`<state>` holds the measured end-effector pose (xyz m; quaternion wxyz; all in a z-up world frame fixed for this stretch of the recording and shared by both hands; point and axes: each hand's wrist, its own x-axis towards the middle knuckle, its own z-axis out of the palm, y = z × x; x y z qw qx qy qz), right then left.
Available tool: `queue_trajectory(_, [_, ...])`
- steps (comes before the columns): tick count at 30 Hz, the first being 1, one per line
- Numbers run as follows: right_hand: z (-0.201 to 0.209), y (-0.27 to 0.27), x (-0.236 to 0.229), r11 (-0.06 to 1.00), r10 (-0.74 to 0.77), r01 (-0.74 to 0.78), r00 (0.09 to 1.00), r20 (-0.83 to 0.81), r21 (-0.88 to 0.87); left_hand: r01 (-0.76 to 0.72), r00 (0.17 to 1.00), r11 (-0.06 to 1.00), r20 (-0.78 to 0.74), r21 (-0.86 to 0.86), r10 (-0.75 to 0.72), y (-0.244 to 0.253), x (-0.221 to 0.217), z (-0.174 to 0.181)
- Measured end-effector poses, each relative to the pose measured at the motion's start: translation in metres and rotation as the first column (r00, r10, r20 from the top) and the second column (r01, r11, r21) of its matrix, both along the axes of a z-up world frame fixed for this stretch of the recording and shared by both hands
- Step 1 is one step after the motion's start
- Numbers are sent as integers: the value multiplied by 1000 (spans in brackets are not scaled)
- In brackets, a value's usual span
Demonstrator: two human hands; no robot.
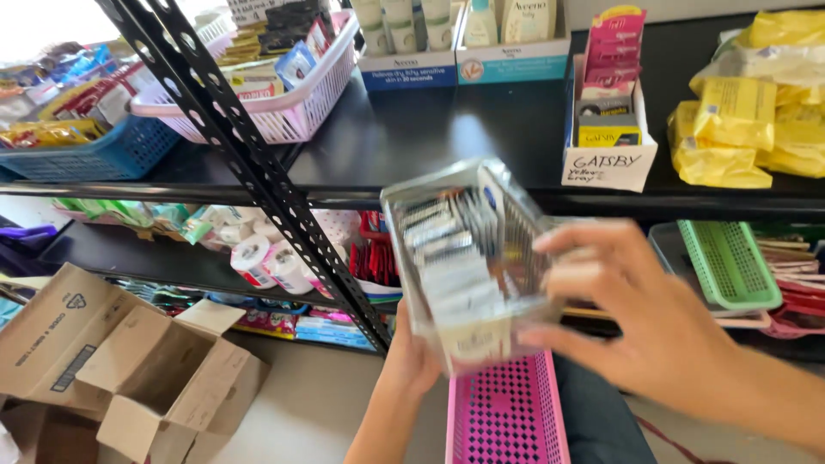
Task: The person sorts small sachets from a pink basket into a clear plastic tray, then places the tray on a shelf. They then open a box of Gatsby hair wax, remove the contents, and place them into the pink basket. Finally, they arrange yellow packets on the shelf.
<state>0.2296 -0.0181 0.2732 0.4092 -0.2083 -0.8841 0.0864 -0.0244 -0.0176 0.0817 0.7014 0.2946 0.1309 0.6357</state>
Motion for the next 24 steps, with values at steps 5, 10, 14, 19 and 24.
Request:
queue_trajectory(5, [20, 50, -20, 986, -167, 168, 984, 54, -7, -434, 854, 894, -266, 109, 447, -6, 7, 72])
queue_trajectory(10, [17, 106, -40, 974, -206, 202, 978, 29, 104, -662, 534, 624, -324, 415, 781, 14, -3, 75])
queue_trajectory(14, [-4, 141, -52, 987, -141, 145, 988, -57, 76, -585, 263, 469, -393, 662, 881, 49, -5, 89])
queue_trajectory(19, [-16, 158, -72, 973, -228, 228, 974, 0, 31, -375, -200, 307, -400, 875, 894, 85, 10, 118])
queue_trajectory(24, [-19, 166, -93, 978, -205, 203, 977, -54, -45, -441, -376, 210, -392, 872, 839, 123, 27, 111])
